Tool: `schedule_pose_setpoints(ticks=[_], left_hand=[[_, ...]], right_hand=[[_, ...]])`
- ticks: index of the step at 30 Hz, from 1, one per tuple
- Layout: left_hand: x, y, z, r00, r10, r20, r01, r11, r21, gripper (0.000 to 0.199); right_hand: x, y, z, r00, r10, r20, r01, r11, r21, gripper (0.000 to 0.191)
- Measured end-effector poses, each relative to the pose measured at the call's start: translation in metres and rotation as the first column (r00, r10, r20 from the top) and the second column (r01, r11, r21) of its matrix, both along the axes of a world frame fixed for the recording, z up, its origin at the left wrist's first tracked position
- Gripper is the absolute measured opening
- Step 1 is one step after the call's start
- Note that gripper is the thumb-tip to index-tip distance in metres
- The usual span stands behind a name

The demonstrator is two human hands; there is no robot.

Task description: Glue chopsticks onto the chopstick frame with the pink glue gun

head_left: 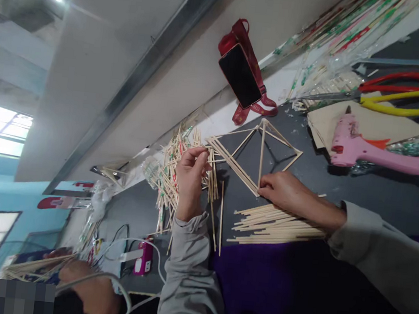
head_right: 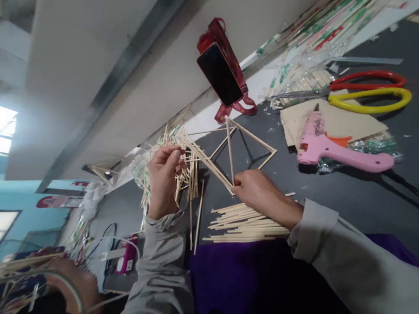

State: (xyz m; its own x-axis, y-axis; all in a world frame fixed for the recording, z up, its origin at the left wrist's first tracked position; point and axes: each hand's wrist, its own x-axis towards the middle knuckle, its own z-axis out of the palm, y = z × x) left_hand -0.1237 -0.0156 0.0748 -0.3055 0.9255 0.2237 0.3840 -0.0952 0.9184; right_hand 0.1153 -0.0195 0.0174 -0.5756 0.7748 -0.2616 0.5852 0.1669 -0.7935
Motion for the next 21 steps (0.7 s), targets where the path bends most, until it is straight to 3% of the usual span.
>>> schedule_pose_setpoints(ticks=[7, 11, 16, 21], left_hand=[[0.002, 0.013, 0.004, 1.000, 0.017, 0.023, -0.018, 0.999, 0.046, 0.032], [0.000, 0.020, 0.007, 1.000, -0.007, -0.022, 0.008, 0.999, 0.037, 0.040], [0.000, 0.028, 0.004, 0.999, -0.045, 0.023, 0.045, 0.999, 0.017, 0.048], [0.003, 0.031, 0.003, 0.994, -0.067, 0.087, 0.068, 0.998, -0.005, 0.040]], right_hand=[[0.004, -0.004, -0.001, 1.000, -0.013, 0.021, 0.012, 0.999, 0.046, 0.028], [0.015, -0.009, 0.005, 0.994, -0.038, 0.105, 0.019, 0.984, 0.175, 0.031], [0.023, -0.020, 0.029, 0.987, -0.083, 0.140, 0.018, 0.909, 0.416, 0.030], [0.048, -0.028, 0.056, 0.992, -0.121, 0.021, 0.088, 0.819, 0.566, 0.031]])
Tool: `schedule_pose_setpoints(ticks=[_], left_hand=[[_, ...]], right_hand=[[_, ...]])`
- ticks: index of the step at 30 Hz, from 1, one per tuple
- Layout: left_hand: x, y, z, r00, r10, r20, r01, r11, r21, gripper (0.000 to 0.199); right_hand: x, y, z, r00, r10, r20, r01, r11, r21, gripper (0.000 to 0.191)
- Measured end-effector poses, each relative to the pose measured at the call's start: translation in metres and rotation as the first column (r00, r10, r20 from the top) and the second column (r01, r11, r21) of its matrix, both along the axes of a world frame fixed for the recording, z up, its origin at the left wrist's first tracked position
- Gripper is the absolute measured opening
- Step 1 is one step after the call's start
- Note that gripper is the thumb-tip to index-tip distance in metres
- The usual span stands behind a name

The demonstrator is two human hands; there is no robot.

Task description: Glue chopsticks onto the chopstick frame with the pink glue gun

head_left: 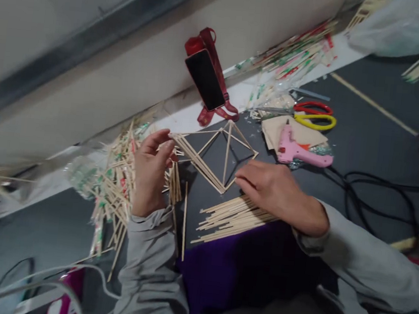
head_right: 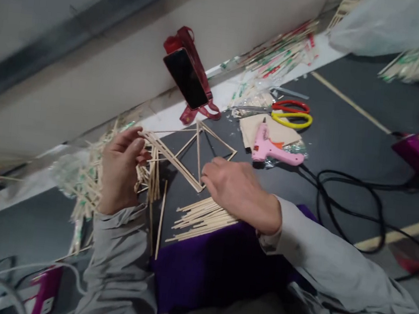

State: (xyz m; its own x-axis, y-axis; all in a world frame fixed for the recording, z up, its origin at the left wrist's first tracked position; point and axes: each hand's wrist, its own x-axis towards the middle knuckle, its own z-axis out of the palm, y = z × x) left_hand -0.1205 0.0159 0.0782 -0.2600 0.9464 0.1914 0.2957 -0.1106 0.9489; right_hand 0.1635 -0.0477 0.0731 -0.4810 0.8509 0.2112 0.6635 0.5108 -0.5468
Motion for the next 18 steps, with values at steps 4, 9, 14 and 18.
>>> schedule_pose_setpoints(ticks=[4, 9, 14, 18], left_hand=[[0.002, -0.001, 0.001, 0.998, -0.062, 0.006, 0.062, 0.998, -0.018, 0.036], [0.004, 0.000, 0.003, 0.998, -0.056, -0.015, 0.056, 0.998, -0.007, 0.034], [0.004, 0.003, 0.001, 0.998, -0.062, 0.007, 0.062, 0.998, 0.012, 0.036], [0.005, 0.002, -0.001, 0.997, -0.065, 0.036, 0.066, 0.998, -0.014, 0.042]], right_hand=[[0.057, 0.005, 0.009, 0.969, -0.247, 0.007, 0.245, 0.966, 0.080, 0.026], [0.112, 0.025, -0.007, 0.835, -0.407, 0.370, 0.367, 0.913, 0.176, 0.038], [0.111, 0.039, -0.022, 0.764, -0.263, 0.589, 0.273, 0.959, 0.074, 0.043], [0.111, 0.042, -0.024, 0.817, -0.280, 0.505, 0.305, 0.952, 0.034, 0.036]])
